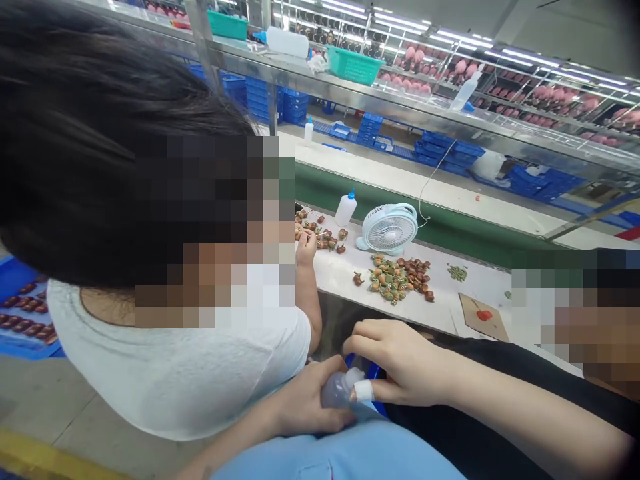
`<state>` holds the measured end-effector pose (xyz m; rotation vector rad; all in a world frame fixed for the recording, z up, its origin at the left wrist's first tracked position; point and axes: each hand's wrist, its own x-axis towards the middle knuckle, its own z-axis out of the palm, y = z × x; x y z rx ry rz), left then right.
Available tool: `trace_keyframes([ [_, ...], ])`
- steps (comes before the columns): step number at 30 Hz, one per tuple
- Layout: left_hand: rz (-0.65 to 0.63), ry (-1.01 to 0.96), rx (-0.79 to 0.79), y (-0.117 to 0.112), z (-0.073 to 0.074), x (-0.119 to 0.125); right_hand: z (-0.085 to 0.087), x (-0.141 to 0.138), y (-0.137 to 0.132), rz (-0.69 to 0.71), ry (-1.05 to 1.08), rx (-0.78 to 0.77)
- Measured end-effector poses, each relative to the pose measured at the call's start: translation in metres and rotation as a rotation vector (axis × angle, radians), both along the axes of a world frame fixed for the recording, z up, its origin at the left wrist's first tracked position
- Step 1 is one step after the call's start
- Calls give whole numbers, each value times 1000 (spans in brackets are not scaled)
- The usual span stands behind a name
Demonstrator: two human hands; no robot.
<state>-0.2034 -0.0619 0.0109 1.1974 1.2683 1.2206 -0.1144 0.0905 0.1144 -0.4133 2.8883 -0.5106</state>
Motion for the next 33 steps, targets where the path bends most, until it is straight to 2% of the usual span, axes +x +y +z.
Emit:
trace_keyframes([
  [2, 19, 70, -15, 1, -3, 2, -2, 1, -1, -19, -21, 186],
  [5, 50, 124, -37, 3, -5, 5, -5, 4, -2, 13, -80, 294],
  [13, 73, 124, -31, 8, -4, 7, -13, 8, -5, 23, -99, 317],
  [18, -13, -31, 32, 10, -6, 6, -11, 7, -3, 82, -92, 321],
  [22, -103, -192, 58, 14, -7, 2, -6, 4, 0, 178, -49, 341],
  [26, -149, -273, 91, 17, -9, 1, -4, 3, 4, 261, -22, 381],
  [30, -129, -299, 79, 16, -8, 4, -8, 2, 5, 240, -20, 377],
  [33, -87, -216, 57, 15, -7, 6, -10, 3, 5, 215, -48, 356],
])
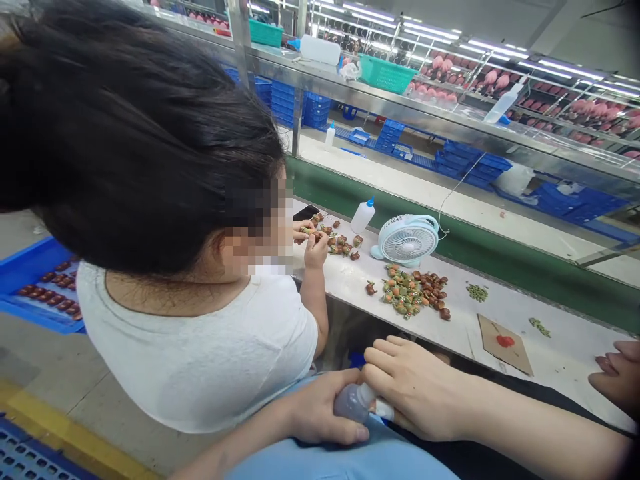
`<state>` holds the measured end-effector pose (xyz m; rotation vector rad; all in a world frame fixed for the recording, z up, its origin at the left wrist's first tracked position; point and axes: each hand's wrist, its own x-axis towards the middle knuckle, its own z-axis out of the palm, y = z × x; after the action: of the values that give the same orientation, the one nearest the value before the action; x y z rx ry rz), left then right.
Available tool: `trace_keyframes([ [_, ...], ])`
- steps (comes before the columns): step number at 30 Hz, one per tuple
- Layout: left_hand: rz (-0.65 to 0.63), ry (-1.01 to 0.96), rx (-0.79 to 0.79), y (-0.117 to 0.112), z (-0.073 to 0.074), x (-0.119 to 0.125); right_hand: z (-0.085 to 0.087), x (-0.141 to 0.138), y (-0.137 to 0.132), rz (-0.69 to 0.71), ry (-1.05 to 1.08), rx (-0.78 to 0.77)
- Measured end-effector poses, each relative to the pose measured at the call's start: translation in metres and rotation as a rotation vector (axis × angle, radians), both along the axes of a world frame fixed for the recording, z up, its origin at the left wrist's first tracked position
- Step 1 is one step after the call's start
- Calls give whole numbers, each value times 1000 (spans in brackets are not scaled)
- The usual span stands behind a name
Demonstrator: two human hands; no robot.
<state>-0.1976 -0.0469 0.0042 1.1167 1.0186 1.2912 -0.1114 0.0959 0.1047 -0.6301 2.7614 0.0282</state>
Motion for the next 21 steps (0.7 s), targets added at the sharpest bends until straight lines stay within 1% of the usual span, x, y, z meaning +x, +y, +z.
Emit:
trace_keyframes([
  [3, 41, 128, -20, -1, 0, 1, 1, 2, 2, -24, -10, -32],
  [6, 93, 271, -70, 0, 0, 2, 2, 5, 4, -77, -7, -63],
  [11, 217, 490, -90, 3, 1, 9, -6, 9, 3, -169, -29, -88],
  [13, 241, 522, -92, 4, 1, 11, -8, 10, 1, -193, -50, -80],
  [15, 237, 530, -103, 4, 1, 12, -9, 12, -1, -205, -59, -65],
  [18, 203, 532, -122, 4, -2, 11, -8, 13, -2, -199, -44, -34],
  [21, 167, 507, -124, 4, -7, 10, -8, 13, -1, -164, -28, -17],
])
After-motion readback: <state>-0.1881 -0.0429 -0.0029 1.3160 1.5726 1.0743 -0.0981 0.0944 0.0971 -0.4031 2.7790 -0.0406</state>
